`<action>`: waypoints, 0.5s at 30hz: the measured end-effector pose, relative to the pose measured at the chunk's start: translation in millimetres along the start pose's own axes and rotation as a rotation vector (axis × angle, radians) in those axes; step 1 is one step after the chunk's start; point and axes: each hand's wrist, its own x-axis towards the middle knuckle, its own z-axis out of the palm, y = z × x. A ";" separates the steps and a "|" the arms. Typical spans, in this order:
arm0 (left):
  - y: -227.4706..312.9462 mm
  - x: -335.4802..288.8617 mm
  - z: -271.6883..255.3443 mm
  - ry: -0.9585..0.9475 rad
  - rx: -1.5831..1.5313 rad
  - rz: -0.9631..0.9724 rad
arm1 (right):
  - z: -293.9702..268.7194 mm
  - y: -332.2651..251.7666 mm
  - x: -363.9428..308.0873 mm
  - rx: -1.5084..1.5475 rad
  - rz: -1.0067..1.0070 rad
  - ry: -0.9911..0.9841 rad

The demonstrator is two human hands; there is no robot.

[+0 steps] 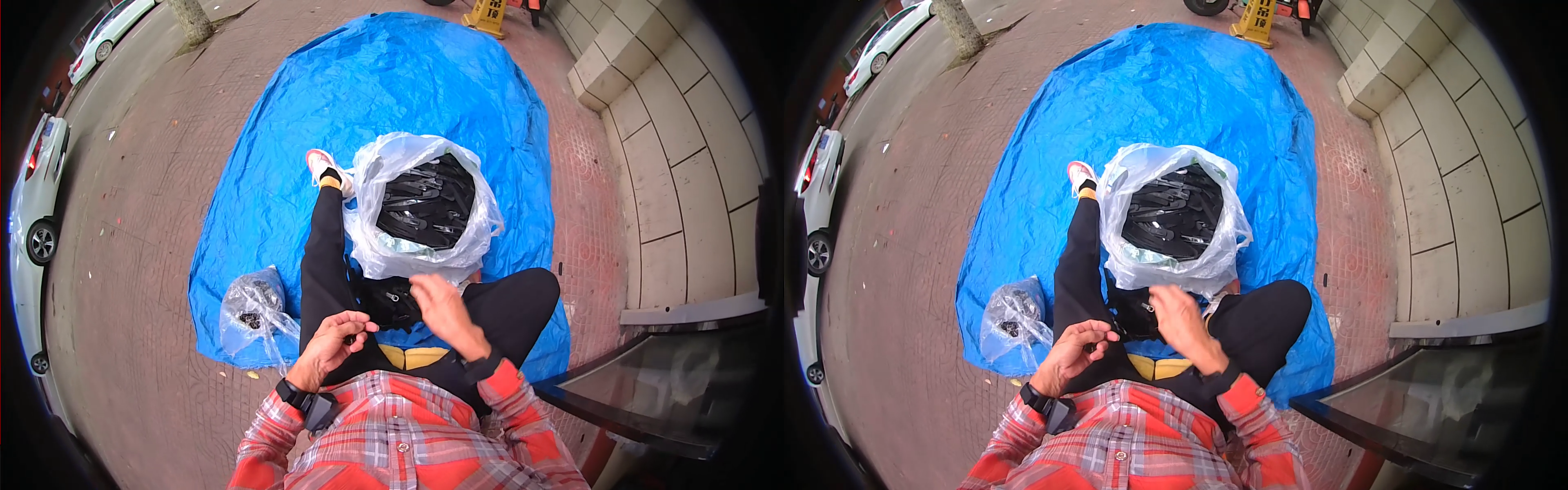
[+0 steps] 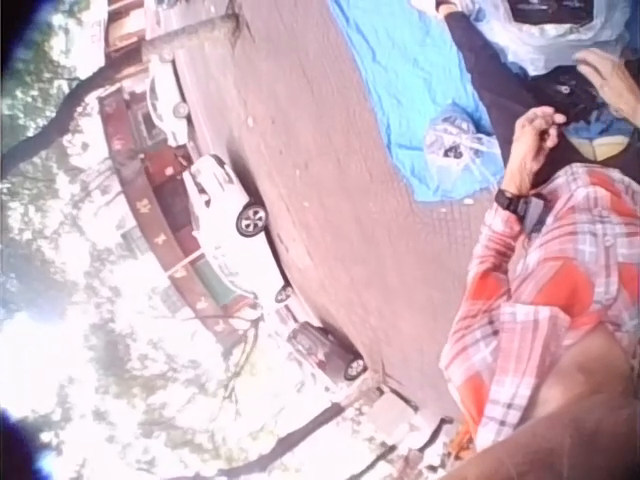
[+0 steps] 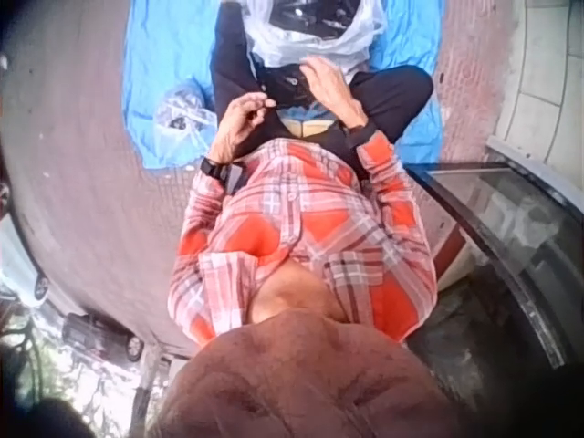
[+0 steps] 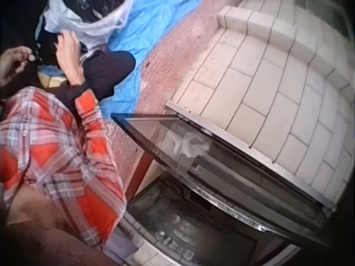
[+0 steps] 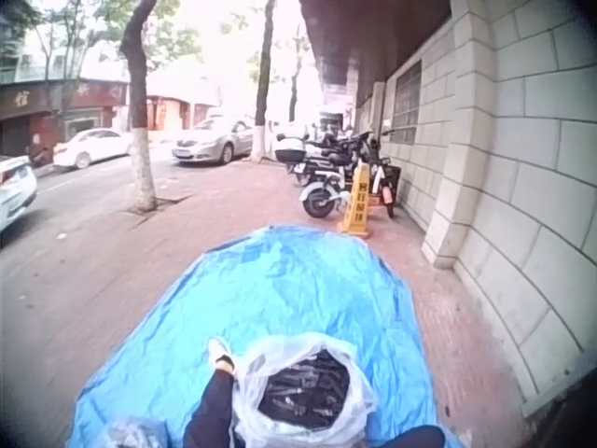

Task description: Inspecting and sorting black plastic shoe components from a large plastic bag while sitting on a tarp.

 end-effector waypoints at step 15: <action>12.8 -13.3 12.0 -0.006 -0.176 0.077 | 44.1 90.3 132.7 -0.963 -0.120 -0.170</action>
